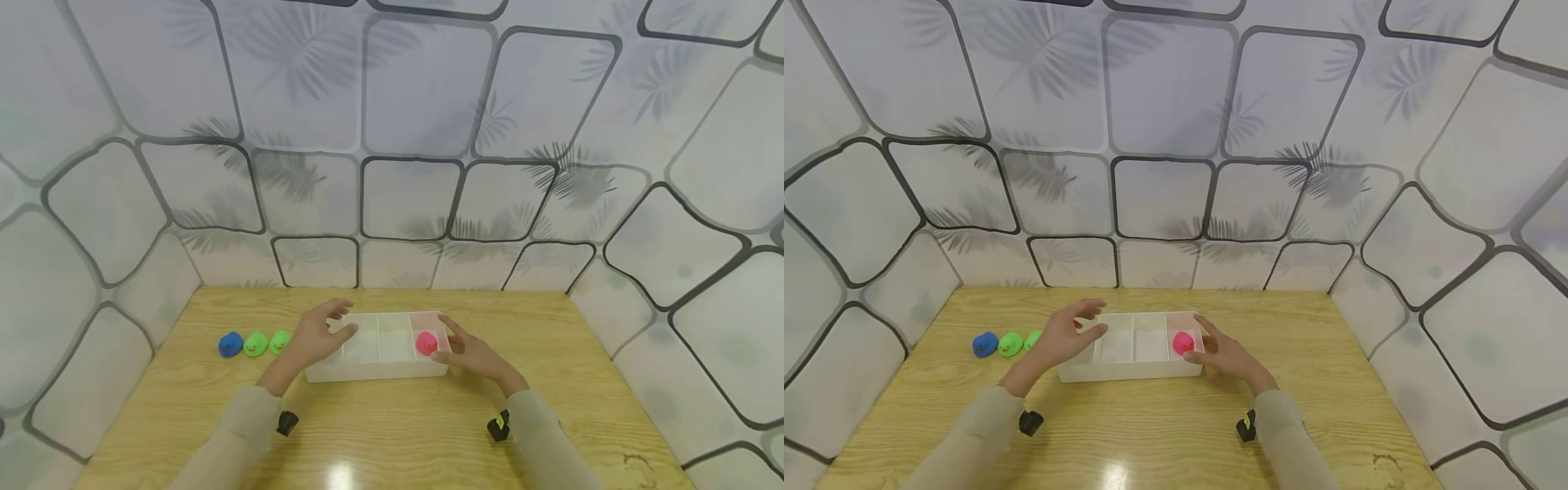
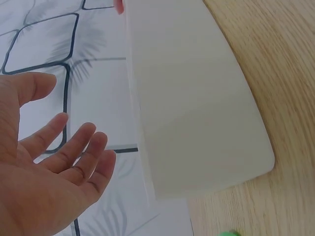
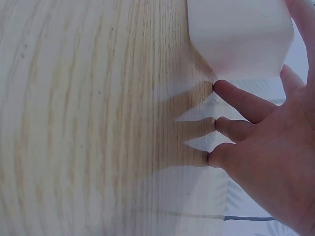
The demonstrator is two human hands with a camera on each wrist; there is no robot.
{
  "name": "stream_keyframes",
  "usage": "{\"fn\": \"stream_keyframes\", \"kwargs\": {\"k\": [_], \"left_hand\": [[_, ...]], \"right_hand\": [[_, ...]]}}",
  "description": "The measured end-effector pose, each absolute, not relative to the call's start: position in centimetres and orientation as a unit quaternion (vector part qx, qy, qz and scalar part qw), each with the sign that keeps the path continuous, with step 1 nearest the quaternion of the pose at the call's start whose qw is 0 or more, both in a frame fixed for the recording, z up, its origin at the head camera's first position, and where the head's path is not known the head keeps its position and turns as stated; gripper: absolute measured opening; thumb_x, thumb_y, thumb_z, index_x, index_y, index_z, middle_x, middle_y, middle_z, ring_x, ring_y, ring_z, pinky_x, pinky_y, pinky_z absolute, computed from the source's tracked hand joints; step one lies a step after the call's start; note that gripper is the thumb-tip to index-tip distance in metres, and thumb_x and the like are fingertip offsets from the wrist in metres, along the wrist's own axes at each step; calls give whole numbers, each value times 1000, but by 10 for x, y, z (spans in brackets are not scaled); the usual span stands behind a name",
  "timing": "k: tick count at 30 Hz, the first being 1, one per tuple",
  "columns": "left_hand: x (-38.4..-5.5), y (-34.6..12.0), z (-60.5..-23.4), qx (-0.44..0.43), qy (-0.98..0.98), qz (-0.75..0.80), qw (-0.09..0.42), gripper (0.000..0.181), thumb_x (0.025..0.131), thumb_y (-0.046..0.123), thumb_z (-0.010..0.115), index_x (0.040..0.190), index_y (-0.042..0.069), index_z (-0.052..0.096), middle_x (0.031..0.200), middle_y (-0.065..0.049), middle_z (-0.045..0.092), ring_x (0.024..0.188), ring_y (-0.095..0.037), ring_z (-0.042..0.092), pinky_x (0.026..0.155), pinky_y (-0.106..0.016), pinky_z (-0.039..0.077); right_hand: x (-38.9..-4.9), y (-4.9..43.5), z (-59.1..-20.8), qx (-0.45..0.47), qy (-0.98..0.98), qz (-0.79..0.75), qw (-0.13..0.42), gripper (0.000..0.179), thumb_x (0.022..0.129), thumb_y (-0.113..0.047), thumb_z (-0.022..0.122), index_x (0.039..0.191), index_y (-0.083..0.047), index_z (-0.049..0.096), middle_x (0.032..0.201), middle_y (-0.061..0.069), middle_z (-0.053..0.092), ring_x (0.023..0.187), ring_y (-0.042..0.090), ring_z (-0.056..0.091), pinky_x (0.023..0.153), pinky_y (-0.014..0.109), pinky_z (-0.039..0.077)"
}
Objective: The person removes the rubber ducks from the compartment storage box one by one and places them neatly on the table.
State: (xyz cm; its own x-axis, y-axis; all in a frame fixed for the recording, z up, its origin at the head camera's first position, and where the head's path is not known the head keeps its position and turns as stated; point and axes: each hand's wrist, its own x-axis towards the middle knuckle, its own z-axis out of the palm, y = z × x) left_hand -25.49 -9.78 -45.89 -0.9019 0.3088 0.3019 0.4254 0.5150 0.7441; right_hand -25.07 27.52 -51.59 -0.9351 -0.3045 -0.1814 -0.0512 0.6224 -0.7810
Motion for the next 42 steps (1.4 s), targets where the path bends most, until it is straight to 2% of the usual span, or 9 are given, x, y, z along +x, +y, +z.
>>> {"fn": "stream_keyframes", "kwargs": {"k": [8,17,25,31,42], "left_hand": [[-256,-83,-461,-232,-865,-444,34,46,98,20,71,140,3,62,130,-25,70,118,-41,67,96,-58,57],[-263,-65,-462,-259,-855,-448,27,47,97,19,73,139,1,63,127,-26,71,116,-43,67,98,-59,56],[-265,-49,-462,-269,-851,-452,17,46,96,18,73,137,1,64,123,-26,71,112,-41,69,93,-53,59],[-268,-38,-464,-290,-842,-455,8,48,96,16,72,138,-3,62,124,-29,70,111,-44,70,94,-57,59],[-273,-18,-462,-297,-850,-436,5,46,95,16,73,138,1,64,126,-26,71,112,-39,71,95,-50,60]], "right_hand": [[-250,275,-515,-100,888,-423,149,96,91,-56,77,167,-44,19,161,22,47,151,41,45,122,66,36],[-250,276,-515,-102,889,-420,149,97,92,-56,76,168,-42,17,162,23,47,152,42,43,122,67,35],[-250,275,-517,-97,887,-426,149,96,91,-58,77,167,-46,19,162,19,48,152,41,44,122,68,35],[-249,276,-516,-94,886,-429,150,95,91,-58,77,166,-46,20,161,20,49,151,42,45,121,68,36],[-250,276,-518,-96,886,-430,148,95,91,-58,76,166,-48,20,160,20,50,150,43,46,119,71,36]]}}
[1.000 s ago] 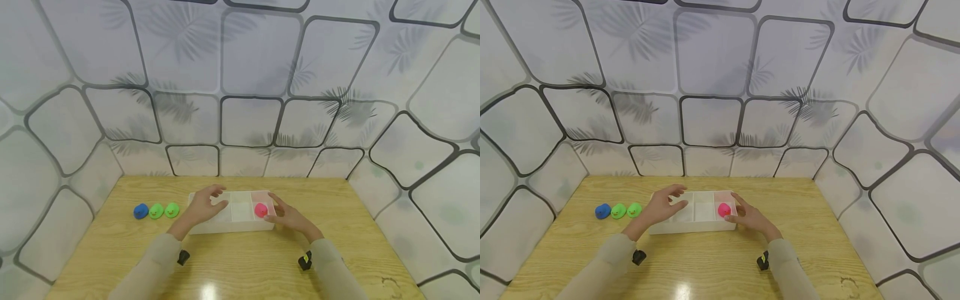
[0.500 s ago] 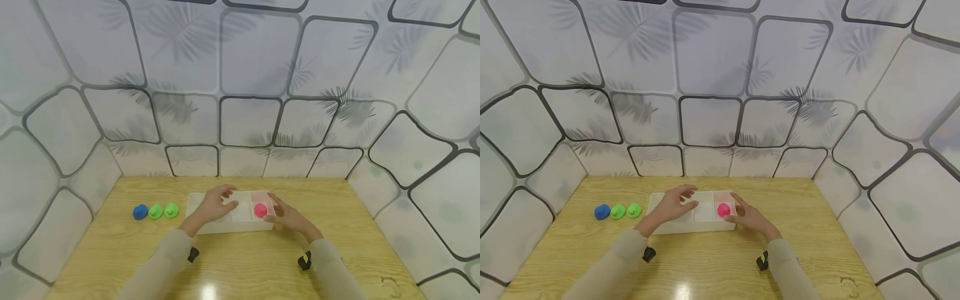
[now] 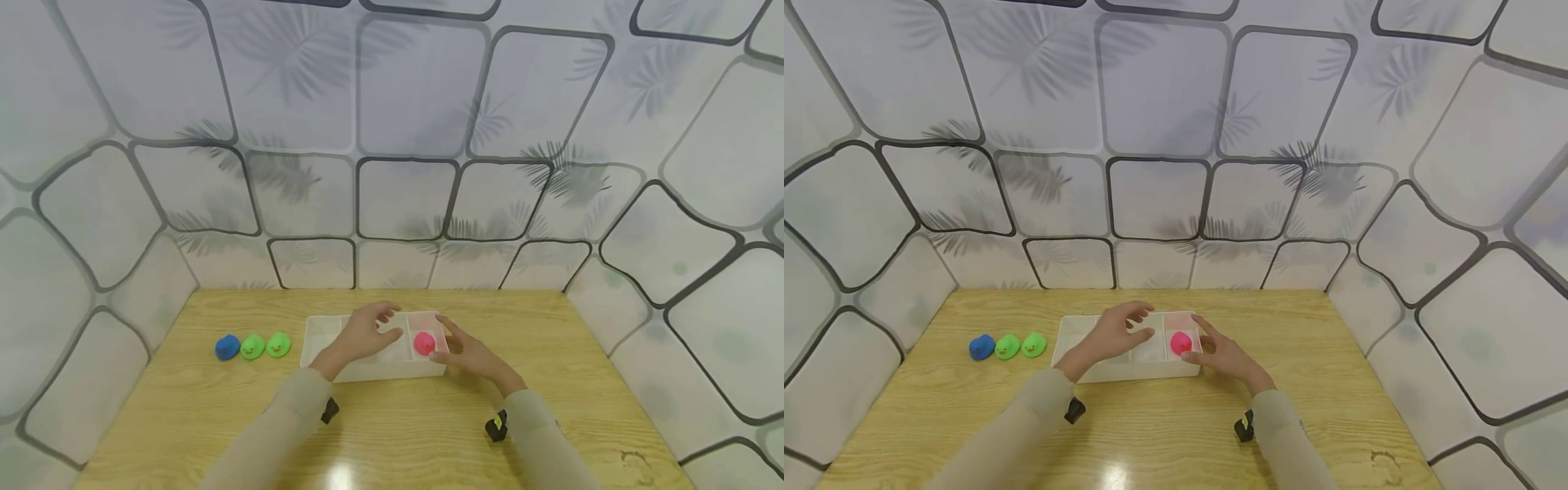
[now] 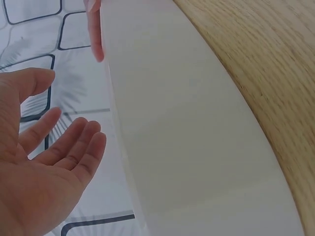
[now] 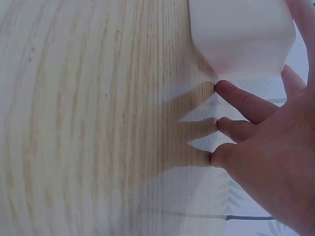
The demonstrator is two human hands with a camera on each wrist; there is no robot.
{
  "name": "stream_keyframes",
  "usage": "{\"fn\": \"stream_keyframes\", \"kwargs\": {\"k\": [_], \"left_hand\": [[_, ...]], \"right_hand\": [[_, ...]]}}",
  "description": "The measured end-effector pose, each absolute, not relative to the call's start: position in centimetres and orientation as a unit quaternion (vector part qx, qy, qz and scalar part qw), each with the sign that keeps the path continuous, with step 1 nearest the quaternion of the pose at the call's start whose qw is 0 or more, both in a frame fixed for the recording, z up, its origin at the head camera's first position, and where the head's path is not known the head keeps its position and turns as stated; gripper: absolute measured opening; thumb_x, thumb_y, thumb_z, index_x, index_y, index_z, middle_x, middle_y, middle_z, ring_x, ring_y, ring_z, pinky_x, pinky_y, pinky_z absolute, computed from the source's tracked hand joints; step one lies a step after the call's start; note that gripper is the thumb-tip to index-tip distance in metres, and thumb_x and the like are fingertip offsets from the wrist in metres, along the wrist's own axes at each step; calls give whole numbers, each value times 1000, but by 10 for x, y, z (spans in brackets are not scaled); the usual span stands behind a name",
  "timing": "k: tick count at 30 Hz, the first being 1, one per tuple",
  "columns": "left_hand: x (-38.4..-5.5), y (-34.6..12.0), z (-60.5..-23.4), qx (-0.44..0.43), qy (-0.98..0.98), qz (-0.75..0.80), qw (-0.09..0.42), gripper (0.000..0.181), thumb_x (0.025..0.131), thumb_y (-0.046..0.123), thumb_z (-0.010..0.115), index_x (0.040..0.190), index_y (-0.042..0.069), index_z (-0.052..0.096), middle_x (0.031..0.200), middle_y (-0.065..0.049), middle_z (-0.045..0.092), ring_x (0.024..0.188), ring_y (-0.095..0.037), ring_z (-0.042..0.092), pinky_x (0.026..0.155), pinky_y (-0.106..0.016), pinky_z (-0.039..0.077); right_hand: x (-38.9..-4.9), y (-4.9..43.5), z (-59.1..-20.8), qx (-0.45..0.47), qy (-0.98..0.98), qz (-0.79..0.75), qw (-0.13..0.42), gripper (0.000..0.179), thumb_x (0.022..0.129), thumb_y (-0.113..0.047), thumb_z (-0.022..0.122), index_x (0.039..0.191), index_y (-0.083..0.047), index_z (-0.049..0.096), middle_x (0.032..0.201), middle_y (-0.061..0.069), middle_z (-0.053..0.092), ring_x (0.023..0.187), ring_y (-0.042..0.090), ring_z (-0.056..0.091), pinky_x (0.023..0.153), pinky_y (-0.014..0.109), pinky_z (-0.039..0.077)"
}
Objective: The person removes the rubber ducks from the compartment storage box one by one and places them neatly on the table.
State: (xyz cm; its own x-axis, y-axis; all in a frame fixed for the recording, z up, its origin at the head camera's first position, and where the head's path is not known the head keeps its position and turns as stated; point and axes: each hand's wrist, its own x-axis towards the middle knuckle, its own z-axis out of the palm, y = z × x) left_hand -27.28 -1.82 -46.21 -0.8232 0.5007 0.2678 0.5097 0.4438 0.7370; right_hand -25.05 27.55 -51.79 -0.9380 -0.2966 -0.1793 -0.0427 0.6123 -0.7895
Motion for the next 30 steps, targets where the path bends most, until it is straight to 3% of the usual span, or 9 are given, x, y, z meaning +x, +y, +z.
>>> {"fn": "stream_keyframes", "kwargs": {"k": [12,20,30], "left_hand": [[-279,3,-466,-306,-844,-440,-1,44,94,16,74,135,1,66,127,-23,71,115,-38,69,96,-50,60],[-284,12,-472,-317,-840,-440,-20,46,94,16,75,137,0,65,131,-21,70,121,-42,65,102,-54,57],[-284,23,-478,-313,-851,-420,-32,41,96,16,74,135,4,69,140,-15,69,131,-36,64,112,-53,52]], "right_hand": [[-252,274,-517,-97,893,-416,143,96,90,-60,77,167,-45,20,160,17,52,150,43,46,120,71,35],[-251,274,-517,-97,888,-427,141,94,91,-56,77,167,-46,21,159,17,52,149,41,47,120,71,35],[-251,277,-520,-102,883,-435,142,94,93,-55,77,166,-47,20,160,17,51,149,40,48,119,70,37]]}}
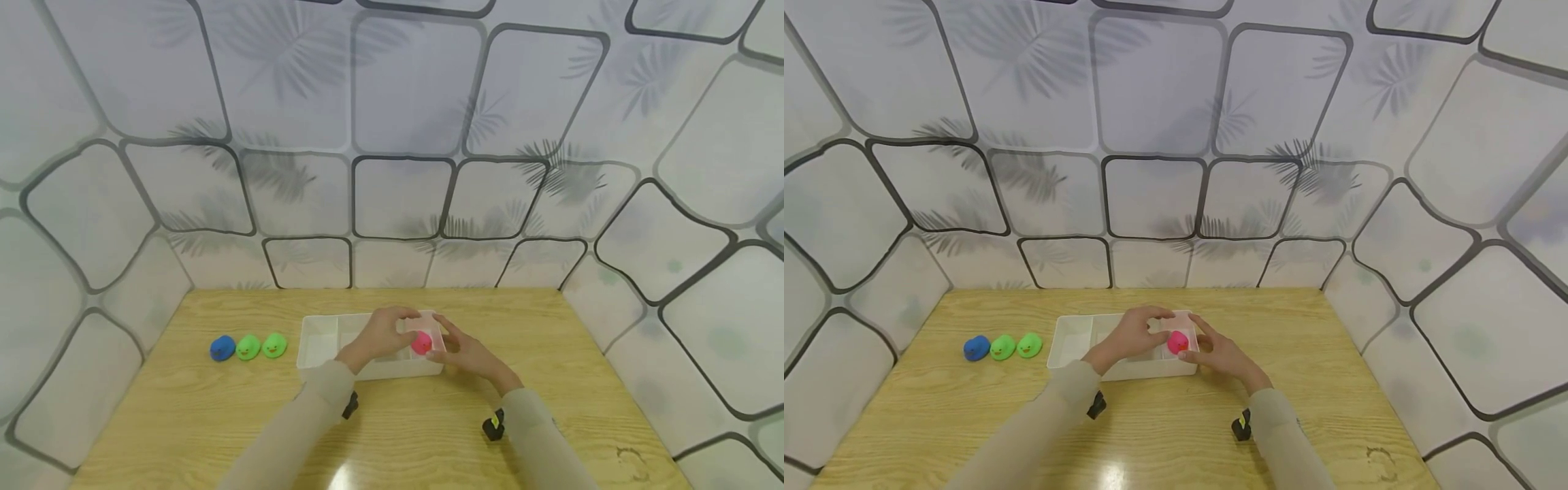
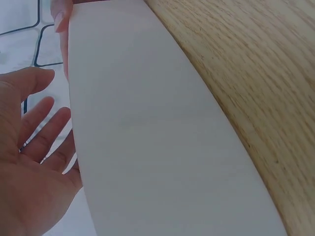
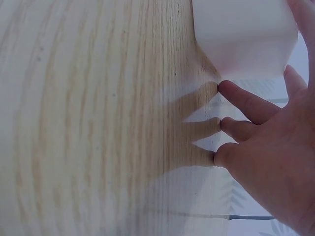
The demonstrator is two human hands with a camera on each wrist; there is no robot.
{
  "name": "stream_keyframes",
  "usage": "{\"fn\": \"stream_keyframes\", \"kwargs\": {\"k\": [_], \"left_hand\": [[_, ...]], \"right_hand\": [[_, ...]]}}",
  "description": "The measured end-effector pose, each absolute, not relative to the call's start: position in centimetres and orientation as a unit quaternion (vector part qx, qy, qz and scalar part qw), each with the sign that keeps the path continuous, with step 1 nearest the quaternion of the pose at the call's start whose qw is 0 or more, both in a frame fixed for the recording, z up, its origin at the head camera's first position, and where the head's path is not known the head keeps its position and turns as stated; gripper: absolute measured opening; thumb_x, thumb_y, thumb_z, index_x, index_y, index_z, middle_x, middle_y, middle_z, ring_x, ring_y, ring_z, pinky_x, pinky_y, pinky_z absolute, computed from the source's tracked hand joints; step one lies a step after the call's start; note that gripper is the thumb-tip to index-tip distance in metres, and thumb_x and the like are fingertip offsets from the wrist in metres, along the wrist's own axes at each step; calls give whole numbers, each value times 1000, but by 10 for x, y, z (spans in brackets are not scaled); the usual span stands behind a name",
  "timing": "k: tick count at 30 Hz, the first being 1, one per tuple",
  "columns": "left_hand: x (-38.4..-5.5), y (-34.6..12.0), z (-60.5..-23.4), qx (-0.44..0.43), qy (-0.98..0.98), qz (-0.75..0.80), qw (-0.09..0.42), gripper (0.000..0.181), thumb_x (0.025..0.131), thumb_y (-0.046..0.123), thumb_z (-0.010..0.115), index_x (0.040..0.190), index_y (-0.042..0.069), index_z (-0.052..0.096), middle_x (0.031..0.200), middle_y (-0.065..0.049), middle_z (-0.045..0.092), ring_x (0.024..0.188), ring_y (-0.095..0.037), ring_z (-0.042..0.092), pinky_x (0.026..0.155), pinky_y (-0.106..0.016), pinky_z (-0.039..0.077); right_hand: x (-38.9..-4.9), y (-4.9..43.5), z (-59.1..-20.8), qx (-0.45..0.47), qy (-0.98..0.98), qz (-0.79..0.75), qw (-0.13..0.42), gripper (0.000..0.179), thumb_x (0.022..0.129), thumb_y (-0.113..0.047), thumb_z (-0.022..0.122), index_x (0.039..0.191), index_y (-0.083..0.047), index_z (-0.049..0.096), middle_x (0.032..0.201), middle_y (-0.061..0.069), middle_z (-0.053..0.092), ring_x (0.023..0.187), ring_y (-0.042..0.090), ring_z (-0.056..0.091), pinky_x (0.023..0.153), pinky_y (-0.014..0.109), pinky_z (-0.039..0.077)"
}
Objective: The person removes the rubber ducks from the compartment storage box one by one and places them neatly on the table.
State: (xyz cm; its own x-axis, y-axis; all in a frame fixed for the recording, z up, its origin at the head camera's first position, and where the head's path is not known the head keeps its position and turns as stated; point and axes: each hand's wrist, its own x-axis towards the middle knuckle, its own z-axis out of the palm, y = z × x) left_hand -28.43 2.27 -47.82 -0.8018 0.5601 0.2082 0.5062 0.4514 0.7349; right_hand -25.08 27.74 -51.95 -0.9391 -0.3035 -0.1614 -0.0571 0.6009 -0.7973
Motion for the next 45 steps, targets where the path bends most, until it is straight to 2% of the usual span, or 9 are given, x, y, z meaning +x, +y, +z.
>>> {"fn": "stream_keyframes", "kwargs": {"k": [12,15,21,25,33,39,42,45], "left_hand": [[-290,38,-489,297,859,408,90,43,96,10,76,138,6,69,135,-12,72,129,-31,65,110,-49,55],[-291,42,-491,309,866,383,88,40,96,10,76,136,7,70,134,-11,73,129,-31,66,110,-49,54],[-294,48,-496,357,881,307,42,38,93,14,81,128,2,73,127,-11,76,123,-30,69,109,-44,55],[-296,50,-497,365,886,285,33,38,92,15,82,127,3,74,125,-10,77,121,-28,70,109,-42,55],[-296,52,-490,360,893,265,53,37,93,17,81,126,3,75,126,-9,77,125,-30,67,114,-43,50],[-293,55,-486,350,896,264,74,32,93,14,80,123,4,77,122,-8,78,118,-26,70,121,-46,44],[-293,56,-485,346,895,269,84,23,93,12,79,115,6,79,110,-4,80,100,-20,70,111,-42,50],[-294,57,-484,344,895,270,85,19,93,11,79,112,7,80,102,-3,78,88,-17,61,91,-34,52]], "right_hand": [[-249,277,-521,-99,874,-451,148,93,93,-52,77,166,-48,20,163,15,48,150,39,48,115,65,44],[-249,277,-521,-102,872,-455,148,92,94,-51,77,166,-49,20,163,15,48,150,39,47,115,65,44],[-250,278,-523,-110,875,-450,140,92,94,-48,78,166,-47,20,162,15,50,150,39,47,117,67,42],[-249,279,-522,-116,876,-448,136,93,94,-48,77,167,-45,19,161,14,50,150,39,47,118,67,40],[-249,278,-522,-112,880,-441,137,93,94,-51,77,166,-48,18,162,14,49,150,40,46,117,66,42],[-249,276,-521,-103,883,-436,139,95,93,-54,77,167,-47,18,161,12,51,151,40,45,118,65,41],[-248,276,-520,-107,882,-438,137,95,93,-52,78,167,-46,18,161,12,51,151,40,45,119,66,40],[-247,276,-519,-107,883,-438,133,95,93,-51,78,167,-46,19,161,13,51,151,41,45,120,67,38]]}}
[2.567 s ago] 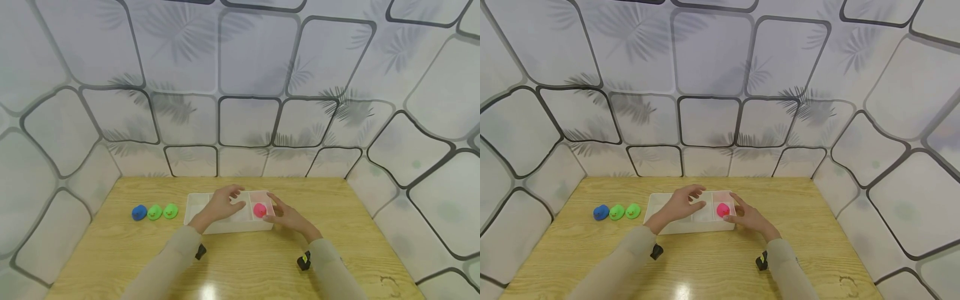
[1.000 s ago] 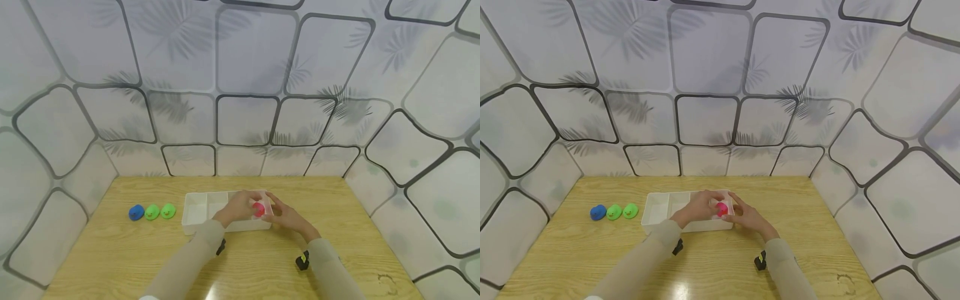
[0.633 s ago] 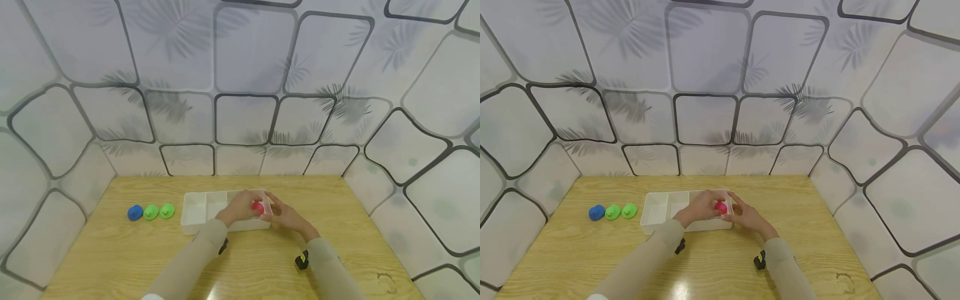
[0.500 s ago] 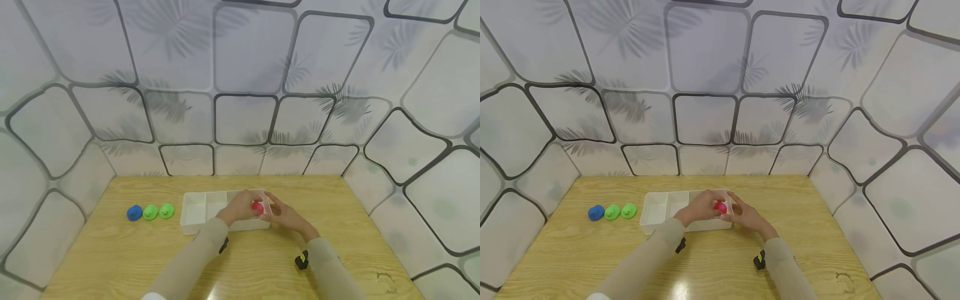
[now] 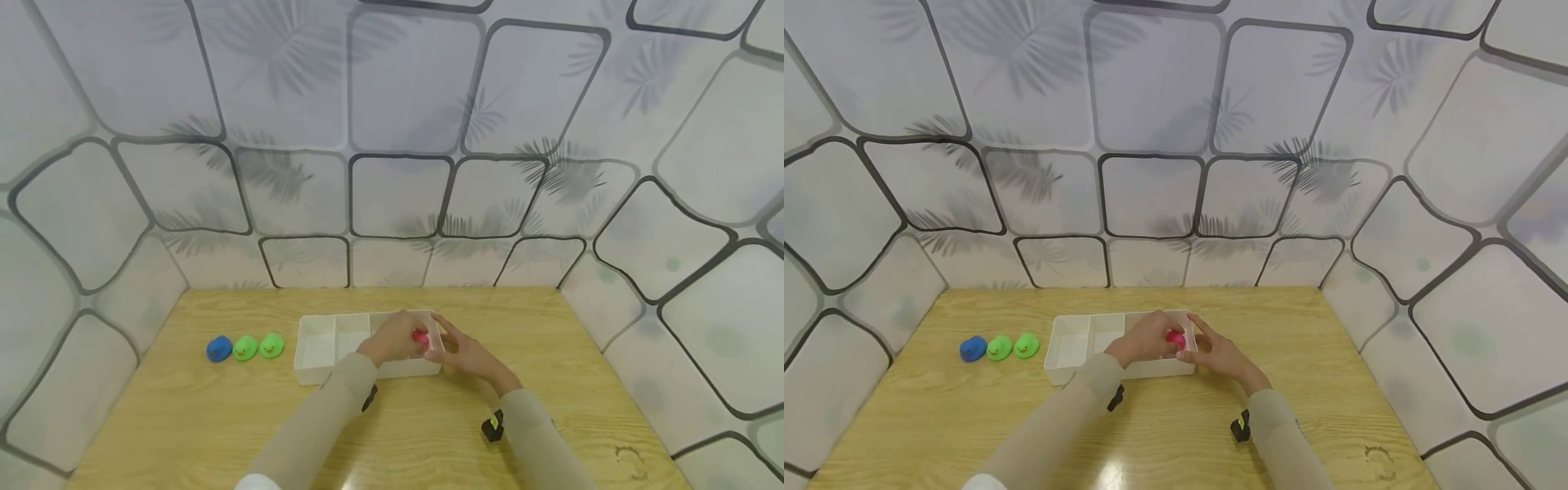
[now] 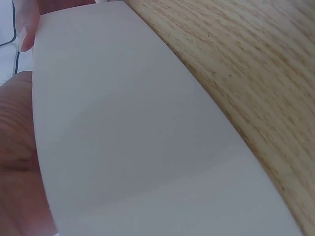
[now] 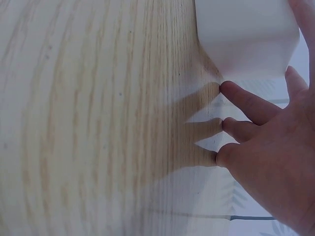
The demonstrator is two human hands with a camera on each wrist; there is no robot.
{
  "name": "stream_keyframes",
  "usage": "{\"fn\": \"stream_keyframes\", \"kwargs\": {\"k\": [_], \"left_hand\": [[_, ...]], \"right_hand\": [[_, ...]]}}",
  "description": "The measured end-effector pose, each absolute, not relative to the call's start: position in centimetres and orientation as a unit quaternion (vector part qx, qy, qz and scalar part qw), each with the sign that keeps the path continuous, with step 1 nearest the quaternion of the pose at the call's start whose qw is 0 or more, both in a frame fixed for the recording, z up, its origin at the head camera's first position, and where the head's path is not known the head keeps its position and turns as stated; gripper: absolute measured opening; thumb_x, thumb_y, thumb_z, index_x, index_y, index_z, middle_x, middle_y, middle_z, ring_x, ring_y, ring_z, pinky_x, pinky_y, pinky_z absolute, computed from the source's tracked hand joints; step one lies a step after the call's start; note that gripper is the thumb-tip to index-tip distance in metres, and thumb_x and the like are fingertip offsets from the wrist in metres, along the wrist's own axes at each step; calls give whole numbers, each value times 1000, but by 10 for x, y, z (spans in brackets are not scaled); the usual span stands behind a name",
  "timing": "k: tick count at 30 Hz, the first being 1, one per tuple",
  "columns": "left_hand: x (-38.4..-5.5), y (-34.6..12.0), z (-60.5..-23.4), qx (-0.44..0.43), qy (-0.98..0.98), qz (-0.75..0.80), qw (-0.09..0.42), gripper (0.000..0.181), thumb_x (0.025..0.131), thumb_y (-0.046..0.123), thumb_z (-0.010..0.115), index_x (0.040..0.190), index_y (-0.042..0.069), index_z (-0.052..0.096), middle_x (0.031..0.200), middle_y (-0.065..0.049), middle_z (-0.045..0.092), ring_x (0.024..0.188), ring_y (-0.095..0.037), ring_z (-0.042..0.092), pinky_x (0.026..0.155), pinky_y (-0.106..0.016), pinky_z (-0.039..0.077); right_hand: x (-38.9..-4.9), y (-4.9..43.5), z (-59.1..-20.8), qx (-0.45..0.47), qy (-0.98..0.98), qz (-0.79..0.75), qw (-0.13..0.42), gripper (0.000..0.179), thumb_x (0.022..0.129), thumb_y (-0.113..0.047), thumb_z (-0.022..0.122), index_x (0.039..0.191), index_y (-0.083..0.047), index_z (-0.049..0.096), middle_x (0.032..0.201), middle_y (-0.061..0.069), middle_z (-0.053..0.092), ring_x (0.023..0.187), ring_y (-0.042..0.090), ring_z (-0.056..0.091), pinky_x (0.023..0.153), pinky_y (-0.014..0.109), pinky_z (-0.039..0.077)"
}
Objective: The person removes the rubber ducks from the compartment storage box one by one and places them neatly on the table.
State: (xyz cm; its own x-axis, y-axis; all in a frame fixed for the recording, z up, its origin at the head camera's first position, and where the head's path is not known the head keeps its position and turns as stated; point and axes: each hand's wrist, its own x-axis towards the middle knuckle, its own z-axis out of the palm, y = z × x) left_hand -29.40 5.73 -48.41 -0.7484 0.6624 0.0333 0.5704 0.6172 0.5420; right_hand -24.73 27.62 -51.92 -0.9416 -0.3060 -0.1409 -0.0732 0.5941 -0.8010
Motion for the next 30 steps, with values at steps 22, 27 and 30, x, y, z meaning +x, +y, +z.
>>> {"fn": "stream_keyframes", "kwargs": {"k": [22,27,30], "left_hand": [[-294,59,-486,347,901,252,68,24,90,5,77,114,3,80,109,-7,80,103,-23,68,95,-36,56],[-293,56,-484,350,893,274,65,14,93,5,73,105,4,78,92,-3,73,82,-16,58,78,-28,52],[-293,54,-482,343,890,290,74,15,95,6,73,109,6,77,93,-2,72,81,-13,57,78,-27,53]], "right_hand": [[-246,276,-519,-105,887,-430,134,94,94,-54,76,167,-47,17,163,14,49,153,42,42,122,69,32],[-247,276,-520,-104,885,-432,138,93,95,-54,75,167,-47,16,163,13,48,153,42,41,122,69,32],[-248,277,-521,-103,884,-434,140,92,95,-54,74,166,-49,16,164,13,48,153,42,41,122,70,32]]}}
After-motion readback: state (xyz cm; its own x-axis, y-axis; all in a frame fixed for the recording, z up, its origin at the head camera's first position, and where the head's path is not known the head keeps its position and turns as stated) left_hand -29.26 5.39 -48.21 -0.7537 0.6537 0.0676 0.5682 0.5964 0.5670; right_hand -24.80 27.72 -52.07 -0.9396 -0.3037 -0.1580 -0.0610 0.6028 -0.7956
